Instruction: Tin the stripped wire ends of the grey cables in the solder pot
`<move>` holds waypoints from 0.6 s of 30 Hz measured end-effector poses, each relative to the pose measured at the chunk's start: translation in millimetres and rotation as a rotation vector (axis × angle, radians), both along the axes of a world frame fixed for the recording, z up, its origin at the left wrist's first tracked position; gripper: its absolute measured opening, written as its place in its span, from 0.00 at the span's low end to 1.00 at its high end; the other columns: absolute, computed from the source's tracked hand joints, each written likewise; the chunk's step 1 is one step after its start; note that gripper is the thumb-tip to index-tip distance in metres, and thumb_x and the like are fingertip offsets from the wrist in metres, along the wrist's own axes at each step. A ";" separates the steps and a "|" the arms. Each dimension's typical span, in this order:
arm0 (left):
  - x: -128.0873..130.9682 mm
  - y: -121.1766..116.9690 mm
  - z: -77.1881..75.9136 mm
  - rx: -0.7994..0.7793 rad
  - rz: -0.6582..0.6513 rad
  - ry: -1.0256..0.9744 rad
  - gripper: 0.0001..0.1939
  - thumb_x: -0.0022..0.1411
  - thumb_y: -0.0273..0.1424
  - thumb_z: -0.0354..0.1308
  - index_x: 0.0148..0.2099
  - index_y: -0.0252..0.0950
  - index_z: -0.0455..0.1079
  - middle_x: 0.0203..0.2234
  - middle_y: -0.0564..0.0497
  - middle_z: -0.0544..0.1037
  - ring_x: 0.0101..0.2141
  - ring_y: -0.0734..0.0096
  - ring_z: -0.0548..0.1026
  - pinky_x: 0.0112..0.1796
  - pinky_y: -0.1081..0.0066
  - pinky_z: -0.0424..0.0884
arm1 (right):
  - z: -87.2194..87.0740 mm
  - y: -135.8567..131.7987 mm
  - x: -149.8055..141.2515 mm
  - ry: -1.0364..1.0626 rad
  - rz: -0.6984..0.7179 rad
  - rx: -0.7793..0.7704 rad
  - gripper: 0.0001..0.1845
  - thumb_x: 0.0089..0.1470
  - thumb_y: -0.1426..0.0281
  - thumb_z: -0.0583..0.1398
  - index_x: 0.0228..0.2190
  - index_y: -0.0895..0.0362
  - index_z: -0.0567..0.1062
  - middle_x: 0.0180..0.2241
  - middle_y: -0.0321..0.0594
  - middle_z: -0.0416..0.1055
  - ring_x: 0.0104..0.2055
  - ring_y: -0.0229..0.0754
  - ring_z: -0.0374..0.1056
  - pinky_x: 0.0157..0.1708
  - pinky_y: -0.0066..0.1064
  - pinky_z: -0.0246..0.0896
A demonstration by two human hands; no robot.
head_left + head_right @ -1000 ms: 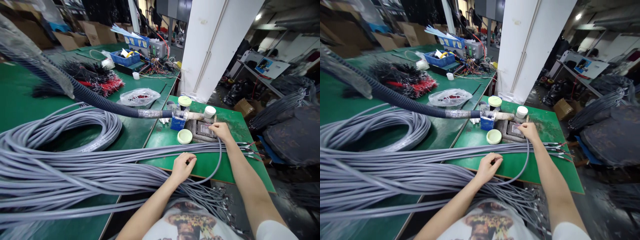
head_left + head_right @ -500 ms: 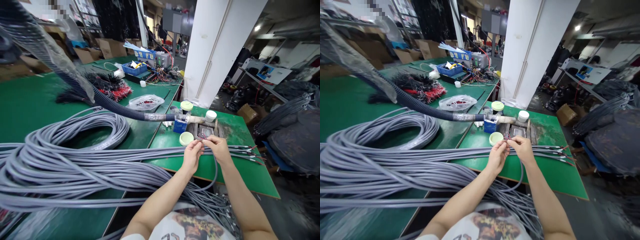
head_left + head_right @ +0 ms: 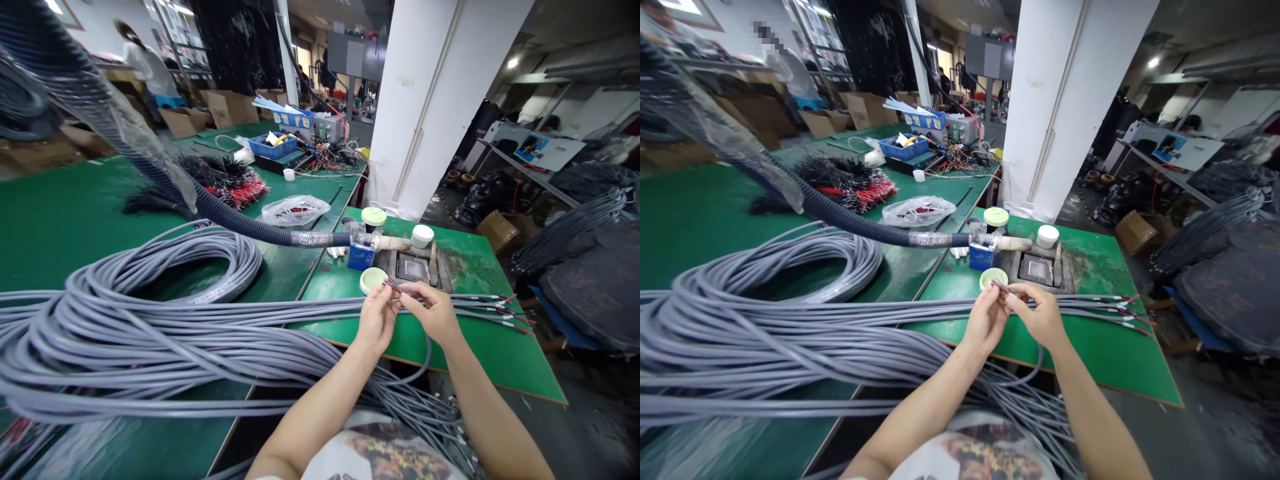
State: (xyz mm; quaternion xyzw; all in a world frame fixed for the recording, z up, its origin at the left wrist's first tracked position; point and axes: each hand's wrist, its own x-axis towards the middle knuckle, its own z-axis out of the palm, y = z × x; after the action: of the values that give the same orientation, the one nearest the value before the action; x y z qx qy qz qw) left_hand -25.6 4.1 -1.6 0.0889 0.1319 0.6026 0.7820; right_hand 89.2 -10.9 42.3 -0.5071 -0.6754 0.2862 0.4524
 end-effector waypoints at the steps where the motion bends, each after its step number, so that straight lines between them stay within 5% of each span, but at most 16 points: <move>1: -0.8 -0.7 0.3 -0.017 -0.021 -0.030 0.05 0.53 0.29 0.63 0.34 0.33 0.72 0.28 0.54 0.74 0.30 0.78 0.72 0.34 0.75 0.67 | -2.8 -3.4 -0.4 0.030 0.015 -0.015 0.11 0.52 0.68 0.61 0.40 0.53 0.77 0.33 0.38 0.74 0.34 0.40 0.69 0.37 0.31 0.65; 8: 12.1 -8.1 -0.4 -0.113 -0.270 -0.207 0.03 0.53 0.27 0.58 0.31 0.32 0.72 0.26 0.52 0.75 0.31 0.76 0.73 0.38 0.73 0.68 | -16.1 -18.0 -1.4 0.182 -0.033 -0.008 0.16 0.53 0.68 0.61 0.45 0.50 0.74 0.39 0.39 0.75 0.41 0.42 0.71 0.42 0.34 0.66; 14: 21.6 -18.5 -1.9 0.025 -0.177 0.081 0.11 0.57 0.36 0.62 0.39 0.34 0.76 0.36 0.49 0.78 0.38 0.72 0.73 0.41 0.71 0.67 | -24.2 -16.5 10.3 0.498 -0.102 -0.065 0.16 0.52 0.68 0.62 0.44 0.52 0.72 0.33 0.37 0.75 0.35 0.40 0.72 0.35 0.31 0.67; 18: 26.3 -19.4 -6.6 0.192 -0.029 0.387 0.13 0.54 0.35 0.64 0.41 0.34 0.78 0.38 0.46 0.79 0.40 0.68 0.73 0.45 0.69 0.65 | -27.3 -19.9 15.6 0.430 -0.081 -0.084 0.18 0.54 0.67 0.61 0.47 0.51 0.70 0.35 0.38 0.75 0.35 0.41 0.71 0.37 0.34 0.67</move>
State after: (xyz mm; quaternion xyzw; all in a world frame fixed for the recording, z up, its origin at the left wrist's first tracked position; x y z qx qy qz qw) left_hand 0.7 -15.3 -8.2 0.2790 0.2204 0.5729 0.7385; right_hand 104.8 -30.8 15.0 -0.4795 -0.5300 0.3972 0.5757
